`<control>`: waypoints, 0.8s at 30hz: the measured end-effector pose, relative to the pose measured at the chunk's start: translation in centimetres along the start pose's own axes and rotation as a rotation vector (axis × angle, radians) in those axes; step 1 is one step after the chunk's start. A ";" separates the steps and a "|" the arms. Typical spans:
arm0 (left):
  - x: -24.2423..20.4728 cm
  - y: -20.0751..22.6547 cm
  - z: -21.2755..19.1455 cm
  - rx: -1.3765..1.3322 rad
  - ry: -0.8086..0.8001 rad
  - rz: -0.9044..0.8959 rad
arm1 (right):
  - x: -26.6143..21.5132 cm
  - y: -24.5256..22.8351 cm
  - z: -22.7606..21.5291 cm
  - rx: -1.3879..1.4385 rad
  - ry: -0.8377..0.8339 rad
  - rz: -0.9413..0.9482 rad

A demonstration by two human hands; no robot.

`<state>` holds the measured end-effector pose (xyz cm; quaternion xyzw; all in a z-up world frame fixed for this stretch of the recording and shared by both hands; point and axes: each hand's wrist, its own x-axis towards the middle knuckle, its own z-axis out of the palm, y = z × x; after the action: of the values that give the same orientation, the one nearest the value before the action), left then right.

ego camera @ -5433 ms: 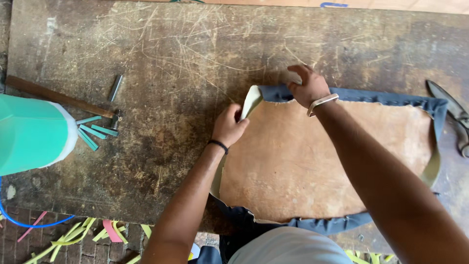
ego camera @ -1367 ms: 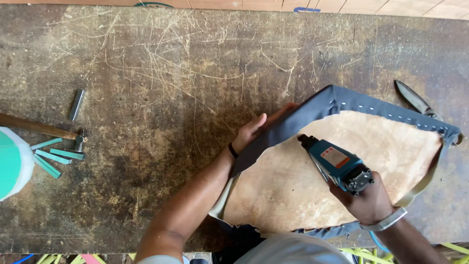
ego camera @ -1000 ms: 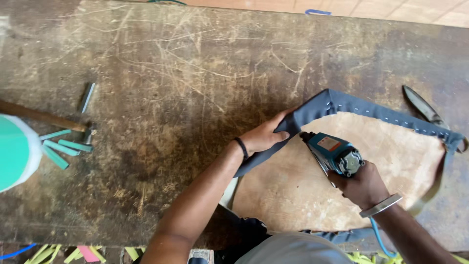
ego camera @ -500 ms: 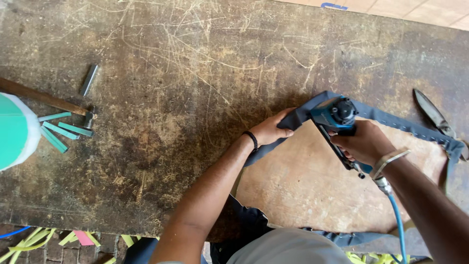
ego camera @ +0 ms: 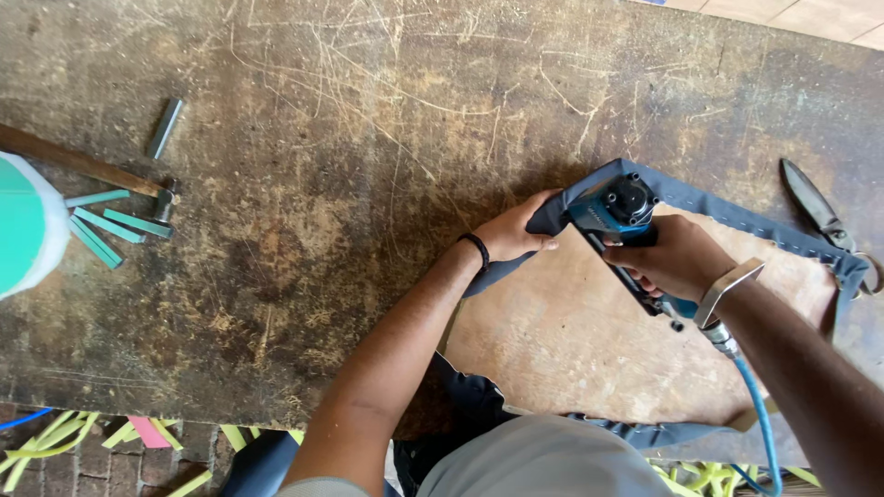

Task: The person aligns a dark fabric over a shaped wooden board and uses a pneumatic staple gun to secure the fabric around the perimeter. They repeatedly pull the fabric taut and staple along the edges, rotating the board as needed to complete the attachment.

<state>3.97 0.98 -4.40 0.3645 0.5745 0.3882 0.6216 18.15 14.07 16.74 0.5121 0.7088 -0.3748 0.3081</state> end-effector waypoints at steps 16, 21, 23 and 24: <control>-9.5 -3.5 -1.3 -0.435 -0.014 0.016 | -0.8 16.8 5.4 -0.257 0.622 -0.270; -17.1 -5.7 1.5 -0.122 0.393 -0.082 | -0.8 24.2 8.4 -0.299 0.650 -0.284; -20.2 -5.8 2.9 -0.018 0.463 -0.371 | -0.8 25.5 9.7 -0.254 0.729 -0.421; -21.6 -5.9 3.7 0.031 0.492 -0.519 | -0.6 25.9 10.3 -0.256 0.738 -0.393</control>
<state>7.23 -21.08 -0.12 0.1114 0.7862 0.2846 0.5371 43.59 10.11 6.17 0.4246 0.8962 -0.1275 0.0182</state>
